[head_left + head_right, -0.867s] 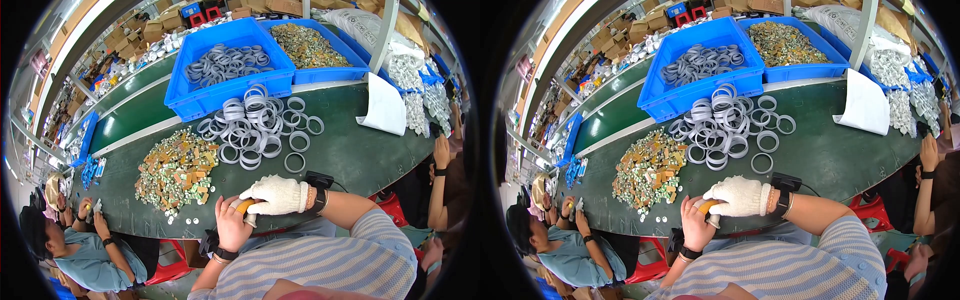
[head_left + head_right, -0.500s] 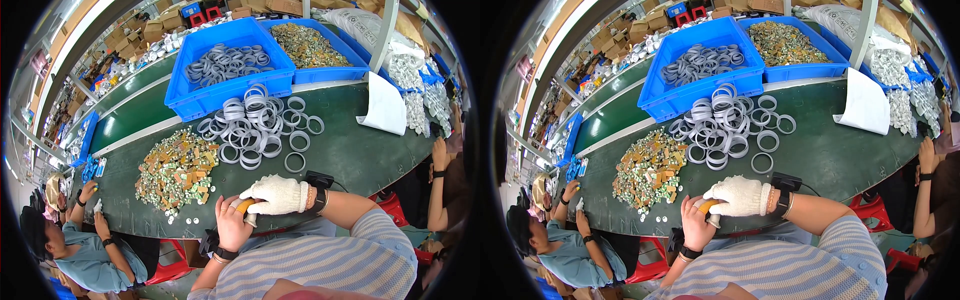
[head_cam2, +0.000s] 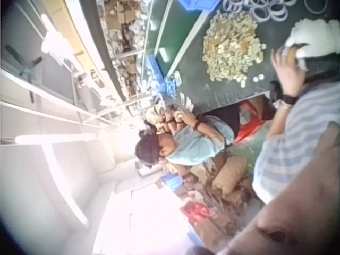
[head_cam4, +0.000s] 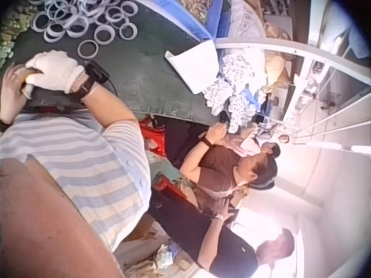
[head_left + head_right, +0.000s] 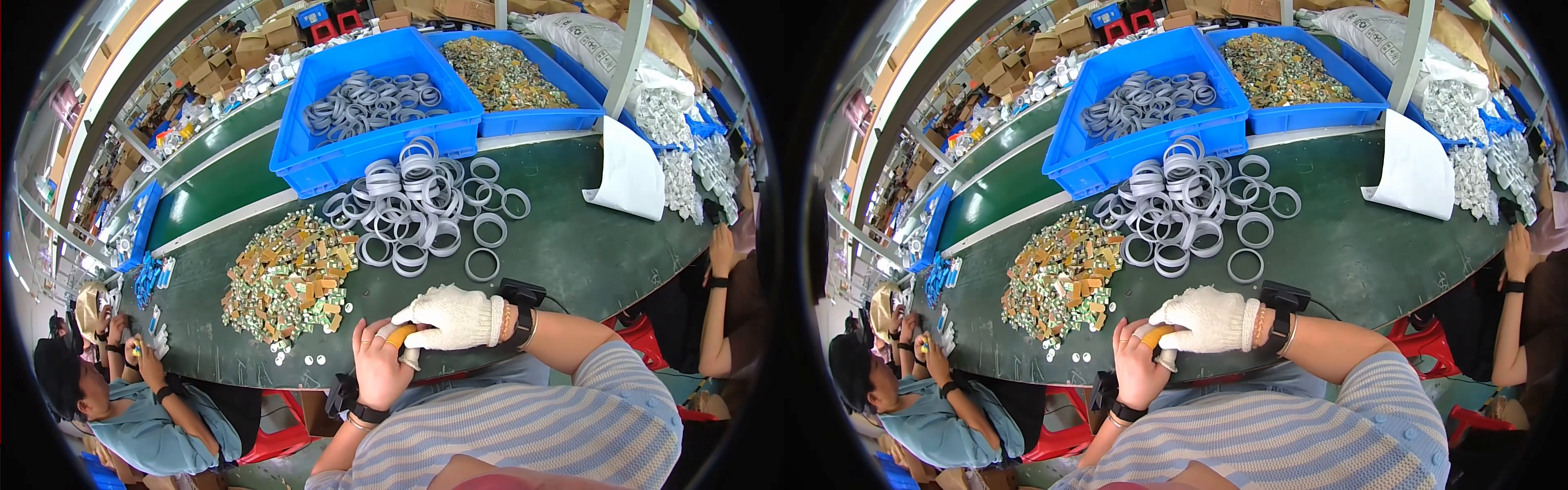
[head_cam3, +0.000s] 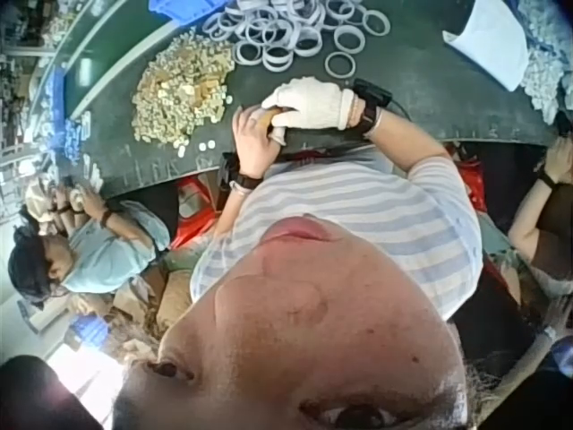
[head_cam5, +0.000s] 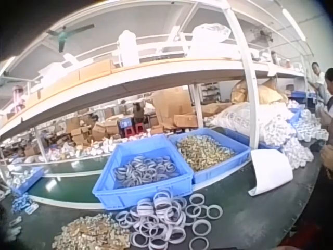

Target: The person assembles electronic components by inserting a circuit board into a white plastic housing and pressing a grey ring onto the assembly. After repeating this process, they reach into a blue bin to gather more grey rings.

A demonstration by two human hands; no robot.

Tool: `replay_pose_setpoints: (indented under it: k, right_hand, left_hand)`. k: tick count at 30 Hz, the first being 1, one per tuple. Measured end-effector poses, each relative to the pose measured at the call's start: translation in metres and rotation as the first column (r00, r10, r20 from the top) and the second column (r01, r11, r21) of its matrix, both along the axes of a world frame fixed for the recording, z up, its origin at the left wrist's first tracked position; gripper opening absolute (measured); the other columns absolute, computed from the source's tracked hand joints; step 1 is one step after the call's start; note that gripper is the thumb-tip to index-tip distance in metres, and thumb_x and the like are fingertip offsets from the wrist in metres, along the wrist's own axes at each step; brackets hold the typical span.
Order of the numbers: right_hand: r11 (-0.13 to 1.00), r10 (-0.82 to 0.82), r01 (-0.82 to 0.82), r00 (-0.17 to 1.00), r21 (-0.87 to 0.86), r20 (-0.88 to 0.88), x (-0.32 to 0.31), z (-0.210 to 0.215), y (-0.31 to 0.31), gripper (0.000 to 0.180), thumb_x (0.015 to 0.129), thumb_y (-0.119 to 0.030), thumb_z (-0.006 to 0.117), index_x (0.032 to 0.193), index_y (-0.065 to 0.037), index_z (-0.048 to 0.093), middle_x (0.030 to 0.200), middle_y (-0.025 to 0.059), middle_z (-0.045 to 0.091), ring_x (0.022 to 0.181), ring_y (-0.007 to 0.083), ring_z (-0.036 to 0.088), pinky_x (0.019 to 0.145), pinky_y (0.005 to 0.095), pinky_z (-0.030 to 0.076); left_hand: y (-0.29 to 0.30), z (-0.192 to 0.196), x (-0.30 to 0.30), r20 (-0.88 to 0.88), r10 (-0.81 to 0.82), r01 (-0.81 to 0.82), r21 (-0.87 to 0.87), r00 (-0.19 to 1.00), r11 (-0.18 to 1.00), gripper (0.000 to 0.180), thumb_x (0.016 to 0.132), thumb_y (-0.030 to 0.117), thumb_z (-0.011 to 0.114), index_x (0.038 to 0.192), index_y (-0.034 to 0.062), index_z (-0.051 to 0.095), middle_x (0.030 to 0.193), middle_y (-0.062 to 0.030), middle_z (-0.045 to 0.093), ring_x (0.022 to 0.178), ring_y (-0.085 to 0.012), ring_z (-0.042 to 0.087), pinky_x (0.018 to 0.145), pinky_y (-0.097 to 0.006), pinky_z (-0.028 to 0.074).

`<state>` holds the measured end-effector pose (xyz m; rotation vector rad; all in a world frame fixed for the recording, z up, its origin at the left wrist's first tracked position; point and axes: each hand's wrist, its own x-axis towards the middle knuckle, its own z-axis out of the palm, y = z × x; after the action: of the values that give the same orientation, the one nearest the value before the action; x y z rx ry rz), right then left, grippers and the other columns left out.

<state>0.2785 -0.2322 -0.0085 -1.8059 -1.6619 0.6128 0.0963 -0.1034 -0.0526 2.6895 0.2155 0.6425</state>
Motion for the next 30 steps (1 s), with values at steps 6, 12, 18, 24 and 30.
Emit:
replay_pose_setpoints:
  k: [6,12,18,24,30]
  right_hand:
    - [1.0,-0.001,0.001,1.0,-0.018,0.004,0.0,0.001,0.001,0.046,0.094,-0.042,0.069,0.125,-0.008,0.074,0.1,0.0181,0.075,0.091,0.0393,0.073,0.081,0.0484,0.059]
    - [1.0,-0.002,0.002,1.0,-0.001,0.005,0.002,0.0,0.003,0.047,0.094,-0.042,0.069,0.125,-0.008,0.074,0.1,0.0177,0.075,0.09,0.0392,0.073,0.081,0.0483,0.058]
    - [1.0,0.004,-0.004,1.0,-0.015,0.015,0.002,0.0,0.003,0.046,0.094,-0.042,0.069,0.125,-0.008,0.074,0.1,0.0174,0.075,0.091,0.0392,0.072,0.082,0.0488,0.058]
    - [1.0,0.006,-0.006,1.0,0.016,0.009,-0.002,-0.003,-0.002,0.045,0.094,-0.042,0.07,0.125,-0.009,0.073,0.103,0.0172,0.075,0.093,0.0391,0.072,0.082,0.0489,0.057]
    - [0.998,-0.014,0.014,1.0,0.056,0.015,-0.001,-0.01,-0.003,0.045,0.094,-0.042,0.071,0.125,-0.01,0.074,0.096,0.0158,0.074,0.086,0.0375,0.071,0.078,0.0484,0.057]
  left_hand:
    - [0.0,0.0,0.0,-0.003,0.004,-0.004,0.0,1.0,1.0,0.026,0.086,0.018,0.078,0.11,0.0101,0.078,0.111,-0.0081,0.074,0.119,-0.0294,0.064,0.119,-0.058,0.035]
    - [0.001,0.0,0.002,-0.001,0.006,-0.006,-0.002,1.0,1.0,0.026,0.085,0.018,0.078,0.11,0.0104,0.079,0.111,-0.008,0.074,0.119,-0.0293,0.064,0.119,-0.057,0.035]
    - [0.002,0.0,0.002,0.006,0.004,-0.004,0.0,1.0,1.0,0.029,0.084,0.017,0.079,0.113,0.0121,0.077,0.115,-0.0063,0.072,0.117,-0.0314,0.063,0.118,-0.058,0.038]
    - [-0.003,0.002,-0.002,0.004,0.013,-0.013,-0.006,1.0,1.0,0.026,0.085,0.019,0.078,0.11,0.0104,0.079,0.112,-0.008,0.074,0.119,-0.0293,0.064,0.12,-0.057,0.036]
    - [-0.003,0.001,0.0,-0.01,0.008,-0.008,-0.009,1.0,1.0,0.026,0.085,0.018,0.078,0.11,0.0098,0.078,0.112,-0.0081,0.074,0.119,-0.0293,0.064,0.12,-0.057,0.036]
